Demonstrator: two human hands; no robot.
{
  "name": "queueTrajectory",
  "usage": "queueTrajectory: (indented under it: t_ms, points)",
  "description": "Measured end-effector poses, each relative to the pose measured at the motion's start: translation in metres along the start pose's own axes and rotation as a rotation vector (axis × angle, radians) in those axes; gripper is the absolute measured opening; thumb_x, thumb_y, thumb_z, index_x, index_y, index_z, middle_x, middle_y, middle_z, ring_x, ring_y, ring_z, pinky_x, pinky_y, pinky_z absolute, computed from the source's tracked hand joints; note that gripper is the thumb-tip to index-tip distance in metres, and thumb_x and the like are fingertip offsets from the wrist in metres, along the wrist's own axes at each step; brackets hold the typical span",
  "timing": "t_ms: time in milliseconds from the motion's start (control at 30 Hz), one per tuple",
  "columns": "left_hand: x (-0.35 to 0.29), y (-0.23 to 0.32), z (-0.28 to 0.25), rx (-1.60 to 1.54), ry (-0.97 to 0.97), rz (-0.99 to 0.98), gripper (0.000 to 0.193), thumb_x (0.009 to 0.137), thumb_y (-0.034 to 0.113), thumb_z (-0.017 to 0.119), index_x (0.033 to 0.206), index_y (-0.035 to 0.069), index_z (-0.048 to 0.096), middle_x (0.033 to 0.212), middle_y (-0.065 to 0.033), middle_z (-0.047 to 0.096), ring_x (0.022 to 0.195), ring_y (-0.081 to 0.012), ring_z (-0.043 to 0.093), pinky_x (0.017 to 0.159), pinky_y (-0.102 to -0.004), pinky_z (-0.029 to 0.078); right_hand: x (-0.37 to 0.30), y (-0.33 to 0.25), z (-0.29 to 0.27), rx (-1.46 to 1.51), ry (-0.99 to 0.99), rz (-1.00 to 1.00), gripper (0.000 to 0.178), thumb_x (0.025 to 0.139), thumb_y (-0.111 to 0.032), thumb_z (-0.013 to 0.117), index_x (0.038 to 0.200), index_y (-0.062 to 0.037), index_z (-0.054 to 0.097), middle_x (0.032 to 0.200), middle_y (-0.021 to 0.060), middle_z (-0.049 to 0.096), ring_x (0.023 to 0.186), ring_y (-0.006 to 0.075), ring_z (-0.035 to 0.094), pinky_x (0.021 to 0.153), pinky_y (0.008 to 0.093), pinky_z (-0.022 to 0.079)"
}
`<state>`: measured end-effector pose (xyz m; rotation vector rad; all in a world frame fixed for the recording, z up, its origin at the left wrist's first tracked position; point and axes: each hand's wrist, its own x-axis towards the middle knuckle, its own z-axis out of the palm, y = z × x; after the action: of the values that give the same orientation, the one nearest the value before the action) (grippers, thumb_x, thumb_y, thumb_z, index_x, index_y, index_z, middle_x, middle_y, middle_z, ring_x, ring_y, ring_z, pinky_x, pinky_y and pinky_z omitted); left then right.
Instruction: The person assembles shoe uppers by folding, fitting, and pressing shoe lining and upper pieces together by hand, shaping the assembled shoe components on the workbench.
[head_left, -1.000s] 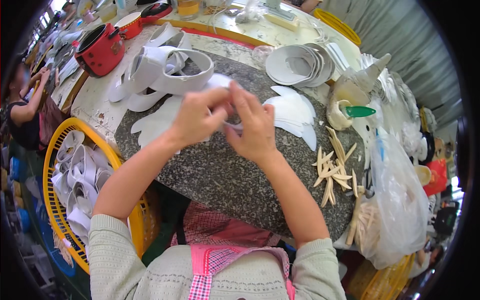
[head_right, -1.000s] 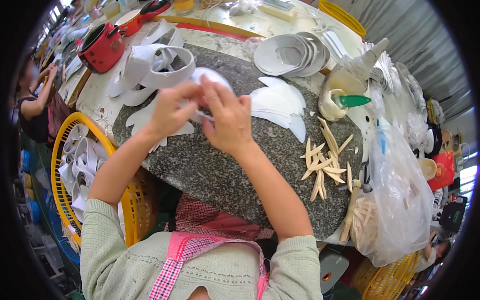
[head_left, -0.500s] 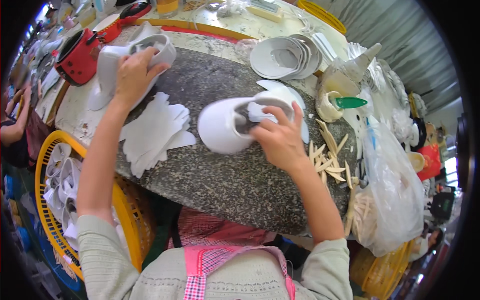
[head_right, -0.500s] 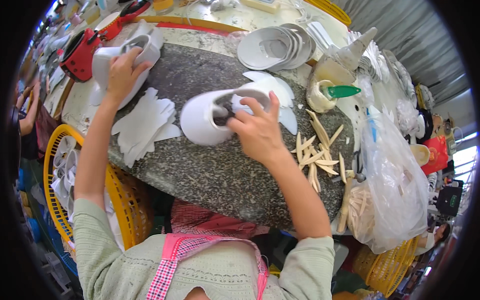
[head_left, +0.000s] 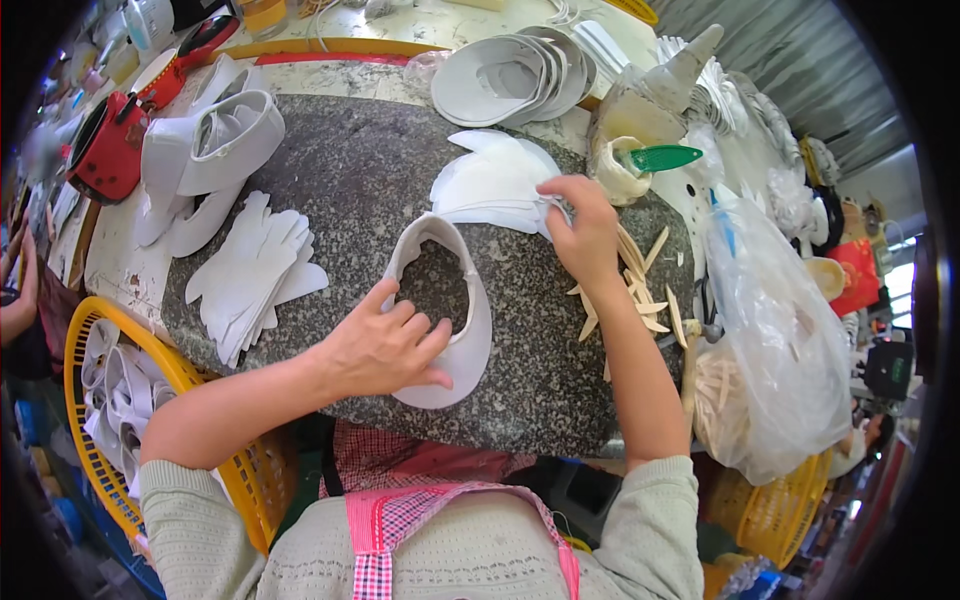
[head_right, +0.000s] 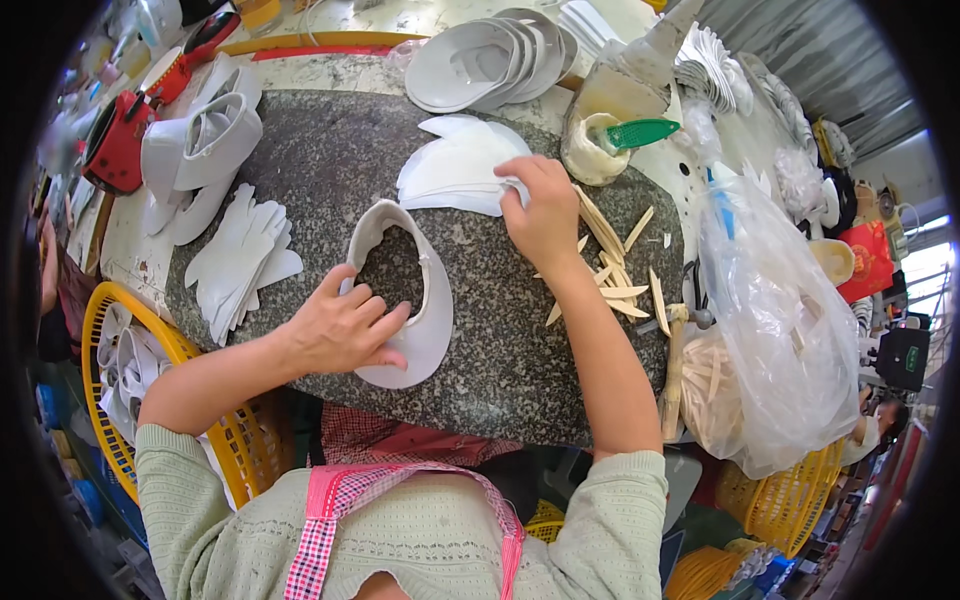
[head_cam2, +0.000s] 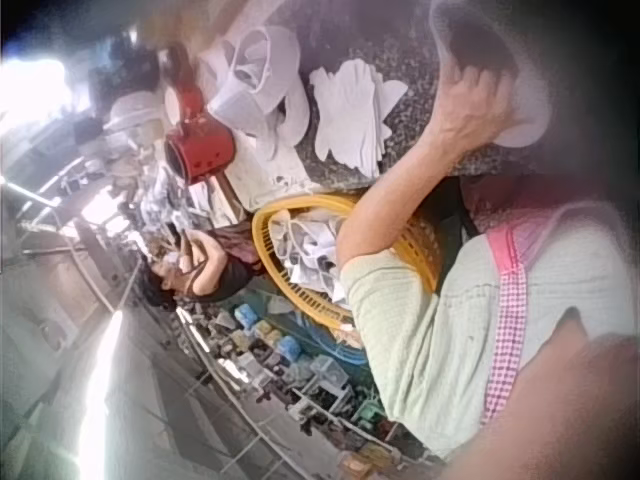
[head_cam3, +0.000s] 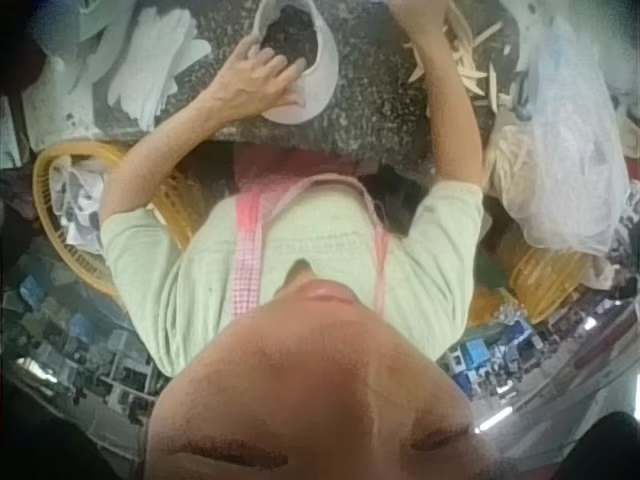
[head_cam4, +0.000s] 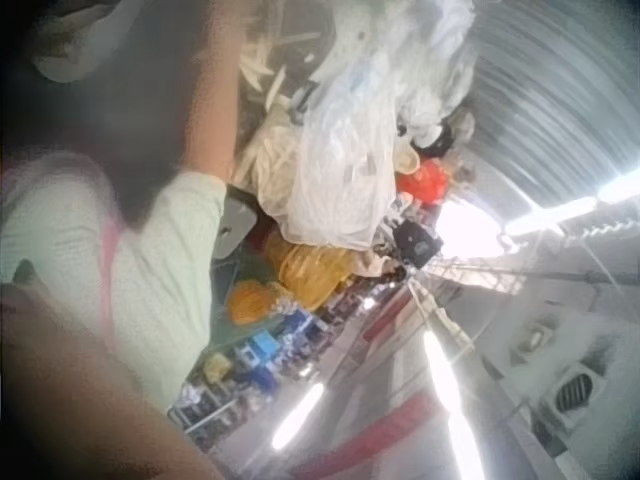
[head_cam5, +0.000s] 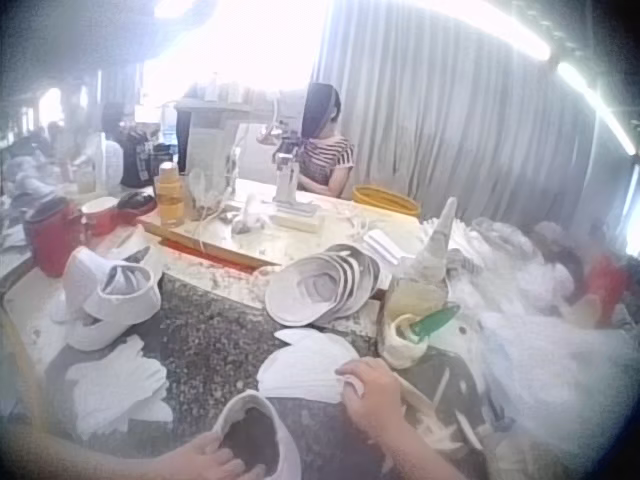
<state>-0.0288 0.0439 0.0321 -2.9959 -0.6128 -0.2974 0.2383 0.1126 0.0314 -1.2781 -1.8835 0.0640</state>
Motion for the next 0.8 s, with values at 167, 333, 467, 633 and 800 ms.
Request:
queueTrajectory:
  t_ms: [167,333,467,633,800]
  points:
    - [0.038,-0.002,-0.045,-0.053,0.324,-0.040,0.038,0.079,0.034,0.062,0.102,0.003,0.059,0.089,-0.0094,0.058,0.077,-0.0204,0.057,0.068,-0.0320,0.046,0.019,0.028,0.020,-0.172,-0.153,0.235,0.031,0.071,0.004,0.046,0.099,-0.0030,0.057,0.086,0.0126,0.061,0.080,0.0277,0.060,0.073,0.0350,0.047]
    - [0.151,-0.073,0.007,-0.273,0.080,-0.208,0.027,0.076,0.023,0.064,0.091,0.002,0.054,0.091,-0.0169,0.059,0.080,-0.0329,0.059,0.071,-0.0401,0.047,0.026,0.046,0.010,0.099,-0.095,0.508,0.033,0.074,0.003,0.045,0.104,-0.0053,0.054,0.081,0.0148,0.064,0.079,0.0320,0.061,0.071,0.0399,0.047]
    - [0.189,-0.082,0.030,-0.238,-0.144,-0.420,0.031,0.077,0.028,0.062,0.092,0.002,0.054,0.090,-0.0192,0.060,0.083,-0.0341,0.060,0.074,-0.0406,0.047,0.022,0.043,0.011,0.133,-0.047,0.542,0.037,0.073,0.004,0.044,0.109,-0.0053,0.050,0.084,0.0147,0.063,0.080,0.0316,0.061,0.072,0.0400,0.046]
    - [0.199,-0.100,0.039,-0.202,-0.215,-0.334,0.029,0.078,0.029,0.057,0.087,0.001,0.059,0.082,-0.0206,0.062,0.081,-0.0345,0.061,0.074,-0.0426,0.047,0.027,0.047,0.019,0.234,-0.113,0.454,0.040,0.074,0.003,0.045,0.113,-0.0028,0.045,0.087,0.0171,0.063,0.080,0.0311,0.061,0.074,0.0379,0.047]
    - [0.194,-0.099,0.037,-0.245,-0.301,-0.318,0.024,0.077,0.024,0.055,0.081,0.002,0.062,0.075,-0.0185,0.063,0.078,-0.0341,0.061,0.072,-0.0420,0.047,0.018,0.050,0.023,0.343,-0.126,0.496,0.039,0.075,0.002,0.048,0.113,-0.0049,0.049,0.091,0.0154,0.062,0.084,0.0306,0.059,0.077,0.0368,0.047]
